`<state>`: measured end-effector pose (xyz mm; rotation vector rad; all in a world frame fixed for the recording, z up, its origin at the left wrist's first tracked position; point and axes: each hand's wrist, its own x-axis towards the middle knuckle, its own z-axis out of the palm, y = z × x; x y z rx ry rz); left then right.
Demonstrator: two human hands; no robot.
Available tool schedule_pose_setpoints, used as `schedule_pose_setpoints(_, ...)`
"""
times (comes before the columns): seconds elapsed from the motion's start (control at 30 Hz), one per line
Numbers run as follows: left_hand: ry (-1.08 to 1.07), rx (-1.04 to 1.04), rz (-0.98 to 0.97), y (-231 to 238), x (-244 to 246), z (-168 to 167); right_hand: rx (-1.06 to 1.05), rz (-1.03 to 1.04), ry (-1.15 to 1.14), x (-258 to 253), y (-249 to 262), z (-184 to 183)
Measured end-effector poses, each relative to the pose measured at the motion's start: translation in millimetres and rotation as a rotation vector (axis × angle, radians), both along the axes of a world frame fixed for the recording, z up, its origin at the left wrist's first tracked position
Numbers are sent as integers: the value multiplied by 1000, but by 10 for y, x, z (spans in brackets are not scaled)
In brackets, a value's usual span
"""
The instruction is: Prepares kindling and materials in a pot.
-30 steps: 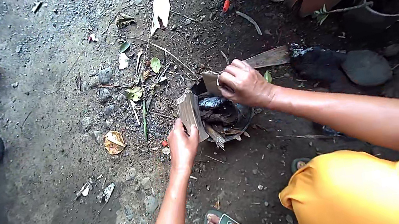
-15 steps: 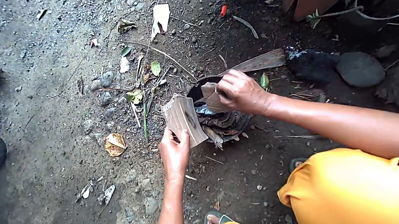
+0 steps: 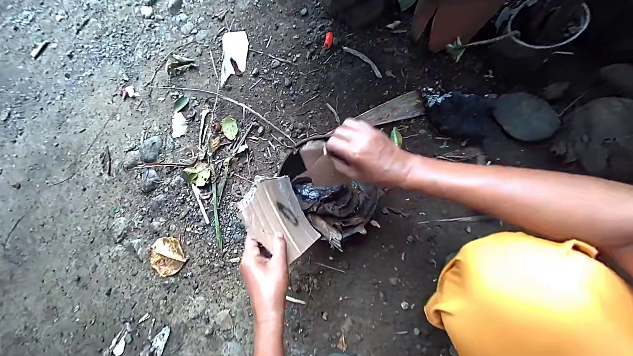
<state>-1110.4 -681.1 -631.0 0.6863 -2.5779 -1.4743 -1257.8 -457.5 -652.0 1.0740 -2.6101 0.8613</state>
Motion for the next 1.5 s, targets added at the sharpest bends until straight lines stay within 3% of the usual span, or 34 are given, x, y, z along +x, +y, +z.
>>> schedule_pose_setpoints(0.1, 34, 36, 45, -30, 15, 31, 0, -214, -91, -129, 575, 251)
schedule_pose_setpoints(0.17, 65, 66, 68, -50, 5, 50, 28, -414, -293, -174, 1041, 227)
schedule_pose_setpoints(0.23, 87, 99, 79, -46, -6, 43, 86, -581, -510, -159, 1500, -82)
schedule_pose_setpoints(0.3, 84, 119, 71, -13, -30, 52, 249, -601, -666, -107, 1805, -501)
schedule_pose_setpoints(0.37, 78, 123, 56, 21, -45, 48, 400, -558, -731, -145, 1744, -655)
schedule_pose_setpoints(0.47, 68, 97, 53, 52, -17, 45, 351, -428, -632, -406, 1318, -752)
schedule_pose_setpoints(0.6, 85, 56, 110, 51, 75, 153, 337, -247, -483, -974, 798, -1207)
schedule_pose_setpoints(0.73, 136, 98, 243, -3, 204, 236, 602, -180, -458, -1131, 607, -1369)
schedule_pose_setpoints(0.83, 173, 150, 321, -77, 263, 197, 746, -97, -413, -1143, 683, -1270)
schedule_pose_setpoints(0.93, 188, 197, 370, -156, 284, 73, 668, -180, -346, -1197, 882, -911)
schedule_pose_setpoints(1.03, 170, 256, 418, -226, 244, -46, 492, -329, -340, -1184, 958, -212)
schedule_pose_setpoints(1.1, 157, 297, 429, -258, 175, -85, 278, -365, -304, -1042, 925, 258)
schedule_pose_setpoints(1.2, 164, 318, 427, -291, 82, -101, -94, -225, -187, -660, 727, 634)
schedule_pose_setpoints(1.33, 178, 332, 411, -284, 119, -108, -305, 38, -133, -156, 290, 632)
schedule_pose_setpoints(1.5, 211, 356, 412, -317, 338, -86, -196, 180, -71, 147, -103, -8)
